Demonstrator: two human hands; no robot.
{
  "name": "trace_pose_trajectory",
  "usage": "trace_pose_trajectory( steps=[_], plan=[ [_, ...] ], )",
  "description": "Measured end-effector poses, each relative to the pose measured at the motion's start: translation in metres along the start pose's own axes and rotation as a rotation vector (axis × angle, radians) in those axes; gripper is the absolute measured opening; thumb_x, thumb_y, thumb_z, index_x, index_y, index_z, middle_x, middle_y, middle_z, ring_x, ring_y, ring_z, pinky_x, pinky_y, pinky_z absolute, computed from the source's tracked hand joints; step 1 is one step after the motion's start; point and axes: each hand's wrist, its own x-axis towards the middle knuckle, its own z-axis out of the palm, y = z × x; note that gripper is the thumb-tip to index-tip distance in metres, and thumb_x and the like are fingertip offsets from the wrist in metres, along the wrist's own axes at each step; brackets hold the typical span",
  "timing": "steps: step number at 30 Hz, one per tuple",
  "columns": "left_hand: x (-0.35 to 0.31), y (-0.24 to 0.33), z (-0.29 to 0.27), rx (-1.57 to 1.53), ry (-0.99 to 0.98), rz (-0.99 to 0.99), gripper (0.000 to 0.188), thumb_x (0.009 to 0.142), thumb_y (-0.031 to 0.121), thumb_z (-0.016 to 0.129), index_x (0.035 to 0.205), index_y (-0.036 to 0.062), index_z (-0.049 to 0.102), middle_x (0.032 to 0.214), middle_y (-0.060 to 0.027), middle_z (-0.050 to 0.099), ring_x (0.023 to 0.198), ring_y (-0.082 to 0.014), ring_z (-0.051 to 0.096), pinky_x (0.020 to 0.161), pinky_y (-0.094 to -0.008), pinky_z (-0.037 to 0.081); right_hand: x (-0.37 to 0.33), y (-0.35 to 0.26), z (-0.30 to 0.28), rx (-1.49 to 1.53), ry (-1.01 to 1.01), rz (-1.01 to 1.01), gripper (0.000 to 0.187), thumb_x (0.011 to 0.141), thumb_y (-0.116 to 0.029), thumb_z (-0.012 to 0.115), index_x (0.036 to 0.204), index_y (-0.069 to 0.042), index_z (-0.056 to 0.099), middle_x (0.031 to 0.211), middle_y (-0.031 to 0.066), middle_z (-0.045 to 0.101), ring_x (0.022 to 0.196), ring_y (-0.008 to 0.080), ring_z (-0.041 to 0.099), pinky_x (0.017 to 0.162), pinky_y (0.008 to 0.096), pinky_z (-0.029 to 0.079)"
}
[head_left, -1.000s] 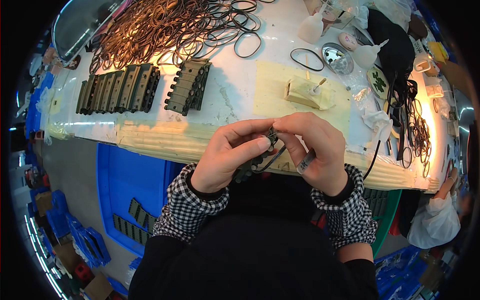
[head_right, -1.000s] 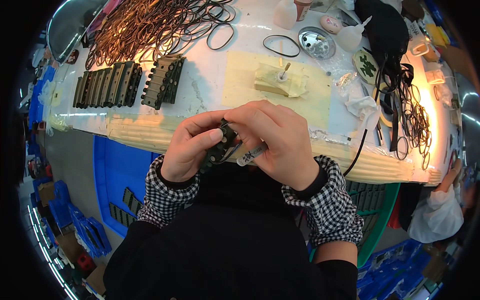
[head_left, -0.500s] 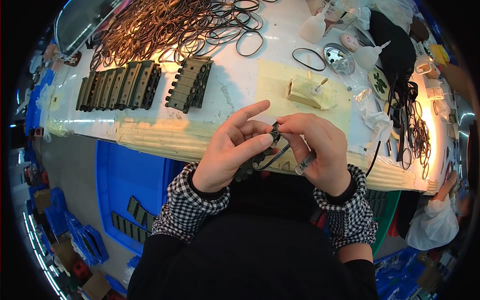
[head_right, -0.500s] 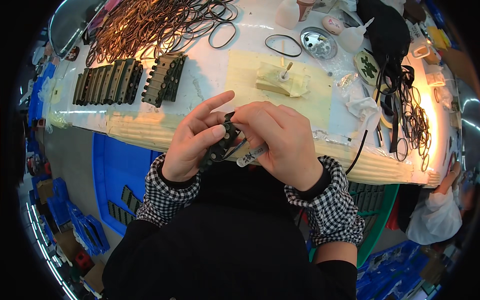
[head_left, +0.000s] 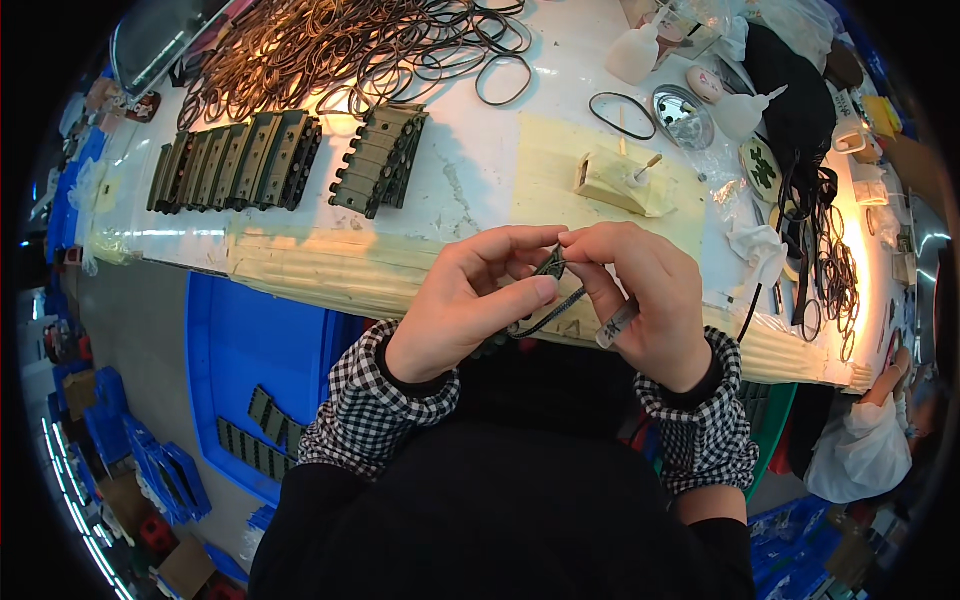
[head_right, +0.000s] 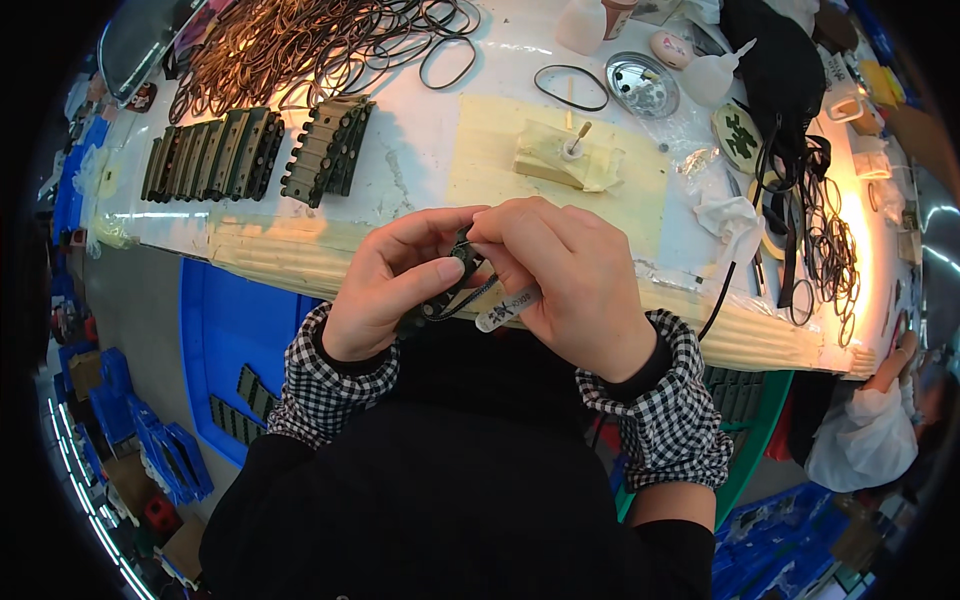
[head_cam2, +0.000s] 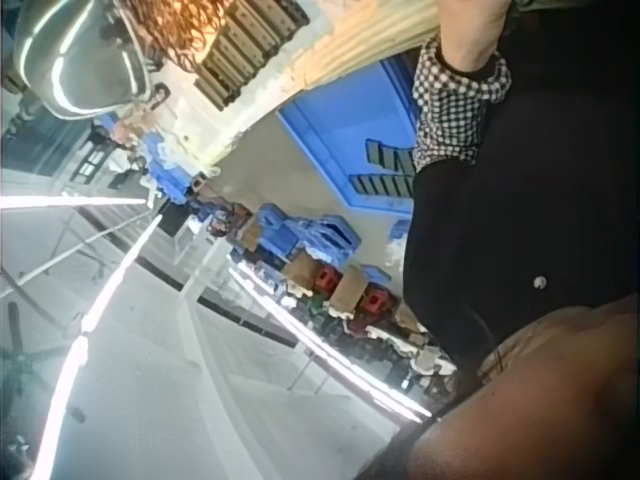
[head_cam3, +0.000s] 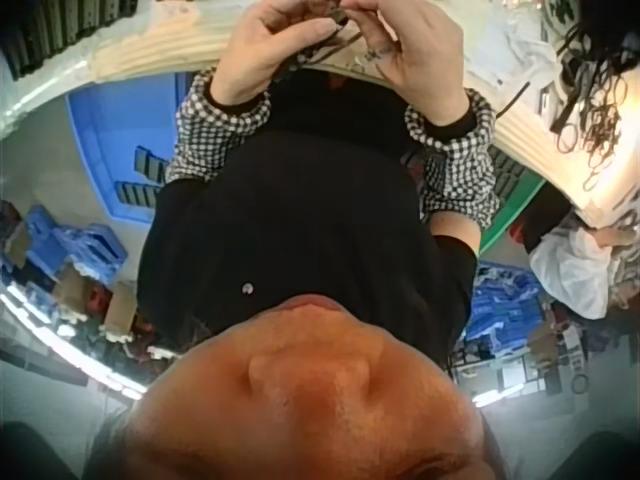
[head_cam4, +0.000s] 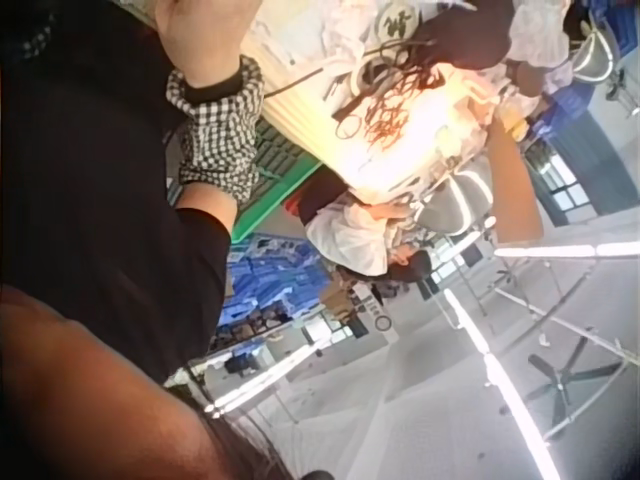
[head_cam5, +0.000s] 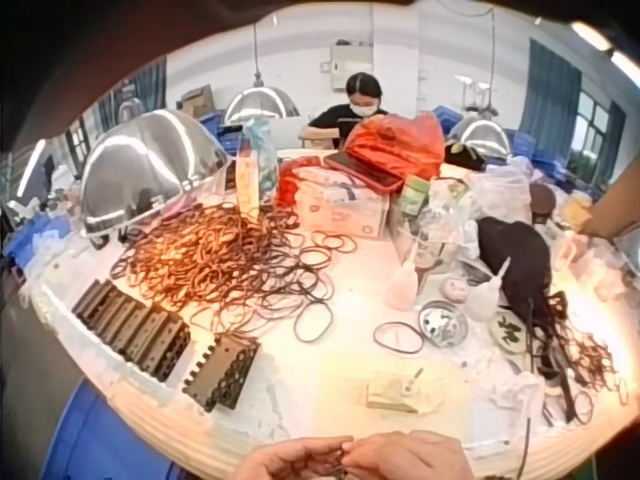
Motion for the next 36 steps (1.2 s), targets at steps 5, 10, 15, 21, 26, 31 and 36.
trace_pose_trajectory(
  steps=[5,10,15,21,26,31,36],
  plan=[
    [-0.001,-0.001,0.002,-0.022,0.022,-0.002,0.04,0.09,0.004,0.064,0.128,-0.0046,0.055,0.112,-0.0072,0.065,0.09,-0.0064,0.059,0.079,-0.022,0.05,0.001,0.0,-0.003,-0.048,-0.042,-0.055,0.026,0.072,0.002,0.068,0.095,-0.007,0.06,0.091,0.0043,0.066,0.07,0.0226,0.063,0.061,0.0318,0.047],
    [-0.001,-0.005,-0.001,0.062,0.014,-0.018,0.041,0.089,0.005,0.067,0.127,-0.0065,0.055,0.102,-0.0064,0.065,0.082,-0.004,0.059,0.069,-0.0184,0.048,-0.001,0.003,-0.005,-0.058,-0.102,-0.072,0.035,0.064,0.005,0.067,0.096,-0.007,0.059,0.092,0.0039,0.066,0.07,0.0215,0.063,0.061,0.031,0.047],
    [0.0,-0.006,0.0,0.081,0.023,-0.025,0.041,0.089,0.006,0.067,0.125,-0.0068,0.056,0.098,-0.0051,0.065,0.078,-0.0029,0.058,0.065,-0.0171,0.046,-0.007,0.004,-0.003,-0.088,-0.079,-0.113,0.043,0.057,0.005,0.067,0.098,-0.006,0.059,0.095,0.0051,0.067,0.069,0.0201,0.062,0.061,0.0302,0.047],
    [-0.001,-0.002,-0.002,0.135,-0.023,-0.063,0.041,0.092,0.0,0.058,0.131,-0.0067,0.051,0.119,-0.0122,0.062,0.103,-0.012,0.062,0.09,-0.0255,0.052,-0.012,0.005,0.001,-0.082,-0.054,-0.103,0.042,0.058,0.005,0.067,0.098,-0.006,0.059,0.101,0.0065,0.068,0.072,0.0208,0.064,0.063,0.03,0.048],
    [0.001,-0.008,0.001,0.097,0.063,-0.006,0.041,0.089,0.008,0.067,0.126,-0.006,0.057,0.096,-0.0032,0.066,0.075,-0.0025,0.056,0.066,-0.0184,0.047,-0.012,0.003,0.001,-0.091,-0.01,-0.109,0.042,0.059,0.003,0.068,0.098,-0.006,0.059,0.099,0.0072,0.069,0.079,0.0213,0.067,0.065,0.0295,0.049],
    [-0.002,0.002,-0.005,0.156,-0.058,-0.088,0.041,0.092,0.003,0.058,0.132,-0.0063,0.051,0.115,-0.012,0.064,0.101,-0.0115,0.063,0.089,-0.0251,0.051,-0.009,0.004,-0.002,-0.035,-0.054,-0.084,0.041,0.059,0.004,0.068,0.098,-0.006,0.059,0.094,0.0052,0.066,0.074,0.0215,0.065,0.064,0.0304,0.049],
    [-0.001,0.001,-0.005,0.21,-0.099,-0.106,0.041,0.091,0.001,0.06,0.131,-0.0069,0.052,0.115,-0.012,0.064,0.099,-0.0106,0.062,0.084,-0.0237,0.05,-0.008,0.002,-0.011,-0.061,-0.141,-0.107,0.043,0.057,0.006,0.066,0.097,-0.006,0.058,0.089,0.0036,0.063,0.067,0.021,0.06,0.061,0.0306,0.047]
  ],
)
